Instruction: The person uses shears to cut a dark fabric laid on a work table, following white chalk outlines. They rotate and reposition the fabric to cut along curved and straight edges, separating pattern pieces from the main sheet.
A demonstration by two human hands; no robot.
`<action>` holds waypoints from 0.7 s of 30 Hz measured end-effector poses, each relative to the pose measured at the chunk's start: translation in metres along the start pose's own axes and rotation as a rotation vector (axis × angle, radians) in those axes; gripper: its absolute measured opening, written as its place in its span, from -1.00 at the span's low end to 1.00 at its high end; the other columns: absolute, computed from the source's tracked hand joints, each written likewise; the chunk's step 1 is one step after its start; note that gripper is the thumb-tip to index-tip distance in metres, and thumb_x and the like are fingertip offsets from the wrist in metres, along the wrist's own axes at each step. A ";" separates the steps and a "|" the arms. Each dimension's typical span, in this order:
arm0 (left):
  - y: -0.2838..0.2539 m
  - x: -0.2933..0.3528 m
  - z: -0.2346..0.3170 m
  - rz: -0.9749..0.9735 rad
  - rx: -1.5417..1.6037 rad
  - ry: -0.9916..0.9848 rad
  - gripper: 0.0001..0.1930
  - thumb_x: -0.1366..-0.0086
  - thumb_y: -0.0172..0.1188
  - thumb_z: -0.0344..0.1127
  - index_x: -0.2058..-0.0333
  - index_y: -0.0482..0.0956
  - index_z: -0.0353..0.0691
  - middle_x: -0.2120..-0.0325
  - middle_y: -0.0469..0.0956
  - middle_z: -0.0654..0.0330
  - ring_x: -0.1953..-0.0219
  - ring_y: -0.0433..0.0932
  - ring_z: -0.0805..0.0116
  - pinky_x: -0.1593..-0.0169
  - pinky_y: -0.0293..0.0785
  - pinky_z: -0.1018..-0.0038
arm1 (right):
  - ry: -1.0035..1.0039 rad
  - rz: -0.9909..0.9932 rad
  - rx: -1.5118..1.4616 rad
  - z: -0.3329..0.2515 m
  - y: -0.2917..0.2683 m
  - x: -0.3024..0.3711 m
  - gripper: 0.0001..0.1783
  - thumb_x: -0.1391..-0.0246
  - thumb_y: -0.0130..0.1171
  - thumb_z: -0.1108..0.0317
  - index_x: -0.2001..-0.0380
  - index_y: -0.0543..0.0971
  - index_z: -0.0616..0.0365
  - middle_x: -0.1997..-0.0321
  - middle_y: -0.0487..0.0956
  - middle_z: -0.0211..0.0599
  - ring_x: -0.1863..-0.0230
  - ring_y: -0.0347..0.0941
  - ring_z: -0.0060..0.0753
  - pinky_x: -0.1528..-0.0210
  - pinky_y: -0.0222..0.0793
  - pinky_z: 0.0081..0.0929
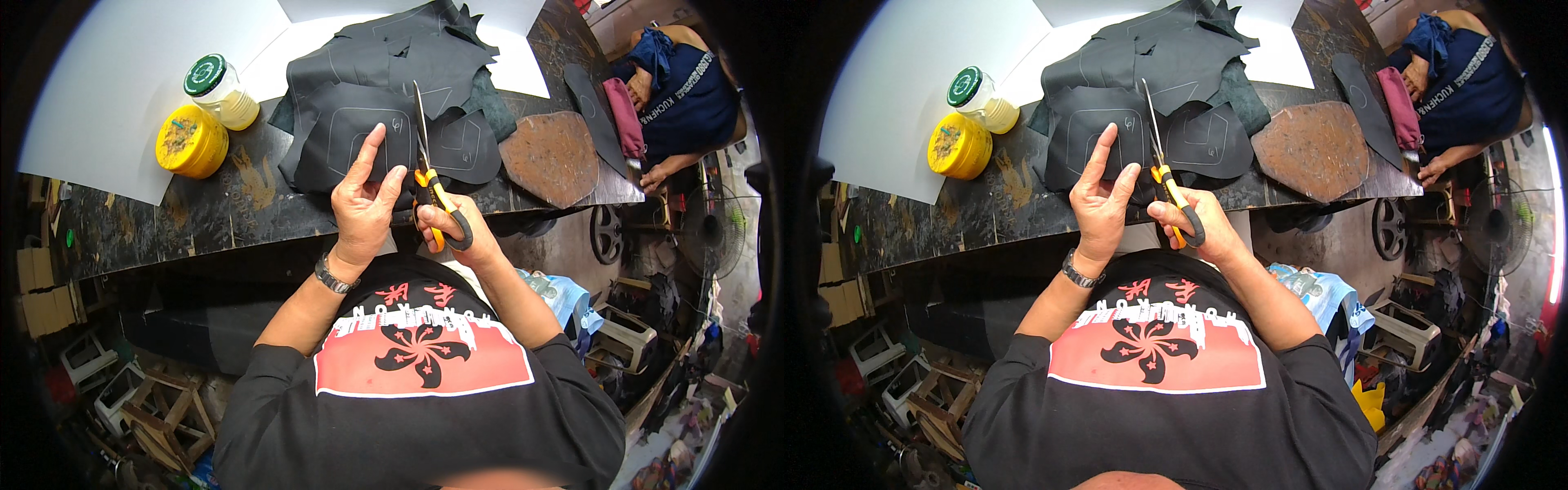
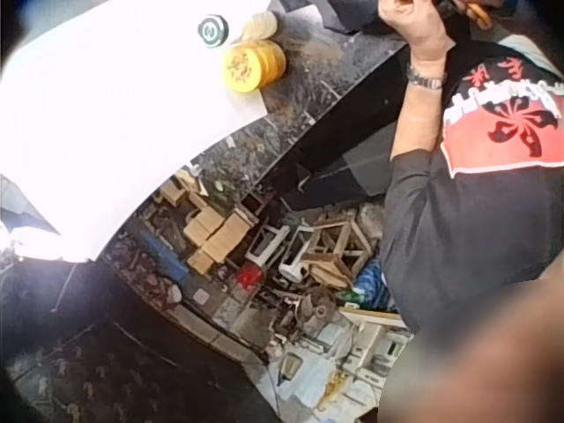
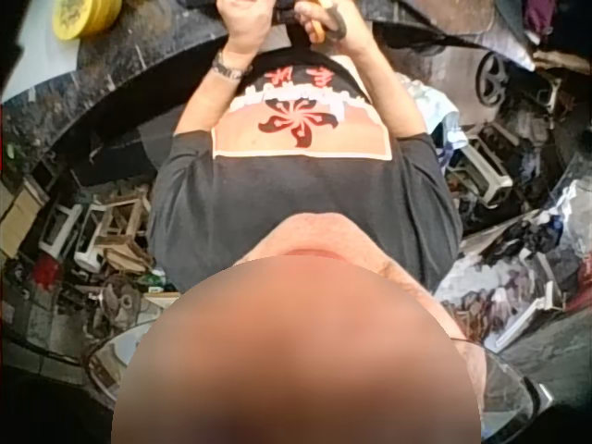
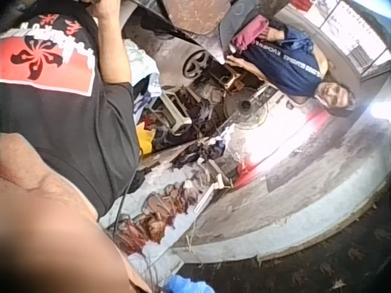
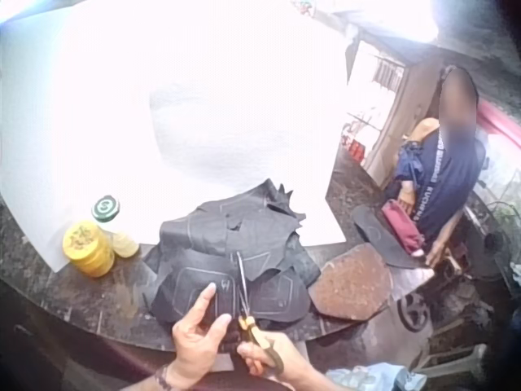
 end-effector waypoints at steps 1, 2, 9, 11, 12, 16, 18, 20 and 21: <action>0.000 -0.001 0.000 -0.002 0.004 0.001 -0.44 -0.25 0.18 -0.61 -0.23 0.30 -0.35 -0.16 0.40 0.12 0.02 0.45 0.57 -0.05 0.43 0.62 | -0.003 0.001 0.007 0.001 0.000 0.000 -0.66 -0.03 0.36 0.13 0.46 0.51 0.18 0.60 0.41 -0.48 0.65 0.32 -0.69 0.66 0.29 -0.70; 0.000 -0.002 0.001 -0.005 0.008 0.001 -0.43 -0.25 0.18 -0.61 -0.24 0.28 -0.36 -0.16 0.40 0.12 0.01 0.45 0.56 -0.06 0.43 0.61 | -0.003 0.009 0.015 0.001 -0.001 0.001 -0.65 -0.03 0.36 0.13 0.47 0.51 0.18 0.60 0.41 -0.48 0.65 0.32 -0.69 0.67 0.29 -0.70; -0.002 -0.004 0.000 -0.007 0.018 -0.017 -0.40 -0.24 0.17 -0.63 -0.26 0.25 -0.36 -0.17 0.37 0.14 -0.02 0.44 0.52 -0.09 0.43 0.58 | -0.001 0.008 0.036 0.000 -0.004 0.003 -0.64 -0.02 0.37 0.12 0.48 0.51 0.18 0.62 0.41 -0.48 0.66 0.33 -0.69 0.67 0.29 -0.71; -0.001 -0.004 -0.001 -0.006 0.024 -0.018 -0.39 -0.24 0.17 -0.64 -0.27 0.24 -0.35 -0.18 0.35 0.14 -0.02 0.44 0.52 -0.09 0.43 0.58 | -0.003 -0.001 0.021 0.000 -0.003 0.004 -0.64 -0.02 0.37 0.11 0.48 0.51 0.18 0.62 0.41 -0.48 0.66 0.33 -0.69 0.66 0.30 -0.70; -0.001 -0.004 -0.001 -0.005 0.027 -0.018 -0.39 -0.24 0.17 -0.64 -0.27 0.23 -0.35 -0.19 0.34 0.13 -0.03 0.44 0.52 -0.09 0.43 0.58 | 0.014 -0.004 0.039 0.000 -0.003 0.004 -0.64 -0.02 0.37 0.11 0.47 0.50 0.17 0.61 0.41 -0.48 0.65 0.34 -0.69 0.65 0.31 -0.70; 0.001 -0.004 0.000 -0.019 0.017 0.074 -0.39 -0.25 0.18 -0.60 -0.28 0.23 -0.31 -0.14 0.41 0.14 0.14 0.48 0.63 0.13 0.49 0.71 | 0.031 -0.008 0.040 -0.002 -0.006 0.001 -0.63 -0.02 0.37 0.09 0.45 0.49 0.16 0.60 0.41 -0.50 0.62 0.34 -0.70 0.62 0.33 -0.70; 0.001 -0.002 0.002 -0.032 0.018 0.078 -0.38 -0.26 0.17 -0.60 -0.28 0.22 -0.31 -0.14 0.41 0.13 0.11 0.49 0.62 0.11 0.49 0.70 | 0.023 -0.010 0.030 -0.002 -0.007 0.001 -0.63 -0.02 0.37 0.09 0.42 0.47 0.14 0.59 0.40 -0.52 0.60 0.34 -0.71 0.62 0.32 -0.71; -0.001 -0.001 0.003 -0.044 0.017 0.016 -0.37 -0.24 0.17 -0.63 -0.28 0.21 -0.33 -0.17 0.37 0.12 0.01 0.46 0.53 -0.03 0.46 0.60 | 0.020 -0.018 0.026 -0.002 -0.007 0.002 -0.64 -0.03 0.36 0.10 0.43 0.48 0.15 0.60 0.40 -0.51 0.61 0.33 -0.71 0.63 0.31 -0.71; -0.003 -0.001 0.003 -0.050 0.016 -0.014 -0.36 -0.23 0.17 -0.64 -0.28 0.20 -0.34 -0.18 0.35 0.11 -0.03 0.45 0.49 -0.09 0.45 0.56 | 0.017 -0.023 0.025 -0.002 -0.007 0.002 -0.64 -0.03 0.36 0.11 0.43 0.48 0.15 0.60 0.40 -0.51 0.61 0.33 -0.71 0.64 0.31 -0.71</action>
Point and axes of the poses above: each hand's wrist, its own x-axis away from the middle knuckle, its own y-axis out of the palm, z = x × y, the point moved 3 cm from there along -x, towards the middle knuckle
